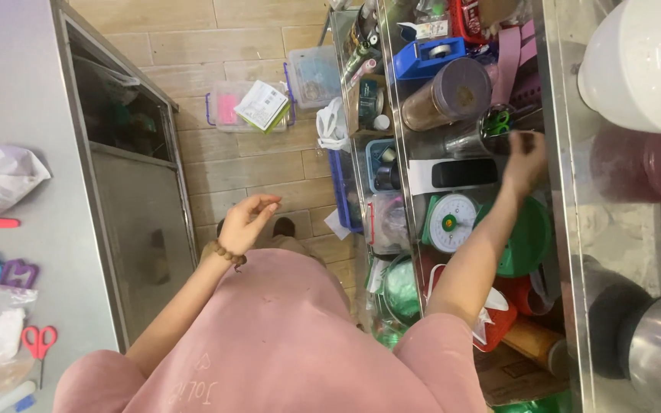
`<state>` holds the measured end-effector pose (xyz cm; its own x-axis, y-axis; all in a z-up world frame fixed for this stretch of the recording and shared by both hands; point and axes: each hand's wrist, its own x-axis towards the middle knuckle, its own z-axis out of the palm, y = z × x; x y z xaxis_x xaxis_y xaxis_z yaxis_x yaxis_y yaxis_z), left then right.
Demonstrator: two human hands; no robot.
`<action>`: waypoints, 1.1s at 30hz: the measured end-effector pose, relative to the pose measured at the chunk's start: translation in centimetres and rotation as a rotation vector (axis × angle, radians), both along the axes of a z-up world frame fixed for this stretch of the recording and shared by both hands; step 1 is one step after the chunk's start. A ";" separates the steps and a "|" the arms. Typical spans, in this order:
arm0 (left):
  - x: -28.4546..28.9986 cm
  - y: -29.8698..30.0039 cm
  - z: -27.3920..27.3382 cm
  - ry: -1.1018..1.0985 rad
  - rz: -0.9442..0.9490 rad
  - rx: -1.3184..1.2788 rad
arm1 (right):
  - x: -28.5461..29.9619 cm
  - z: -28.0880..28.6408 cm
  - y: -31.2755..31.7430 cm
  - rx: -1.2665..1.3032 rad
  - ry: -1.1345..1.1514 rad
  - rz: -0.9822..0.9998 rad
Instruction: Preparing red fondant decorations using cutters and a carving tool on a workbench.
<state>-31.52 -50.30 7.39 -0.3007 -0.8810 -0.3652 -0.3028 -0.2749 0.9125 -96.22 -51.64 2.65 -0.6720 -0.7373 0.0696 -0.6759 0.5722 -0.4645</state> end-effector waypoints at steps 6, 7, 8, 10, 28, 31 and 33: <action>0.5 0.0 -0.7 0.037 0.010 0.022 | -11.8 -7.1 6.7 -0.519 -0.022 -0.223; 0.5 0.0 -0.7 0.055 -0.007 0.011 | -10.4 -6.3 7.4 -0.823 -0.269 -0.134; 0.5 -0.1 -0.6 0.072 -0.019 -0.004 | -9.1 -5.5 7.4 -1.125 -0.524 -0.033; -0.1 -0.4 -0.1 0.065 -0.024 -0.012 | -2.3 -1.7 6.3 -1.175 -0.648 -0.106; 0.6 1.0 1.7 0.432 0.071 -0.010 | 23.7 8.3 -2.0 -0.961 -0.652 0.271; 3.8 2.8 -0.8 0.339 0.104 0.044 | 8.3 2.6 2.1 -0.907 -0.155 0.076; 5.5 4.2 -1.3 0.242 0.114 0.080 | 3.3 0.9 -0.6 -0.750 0.033 -0.034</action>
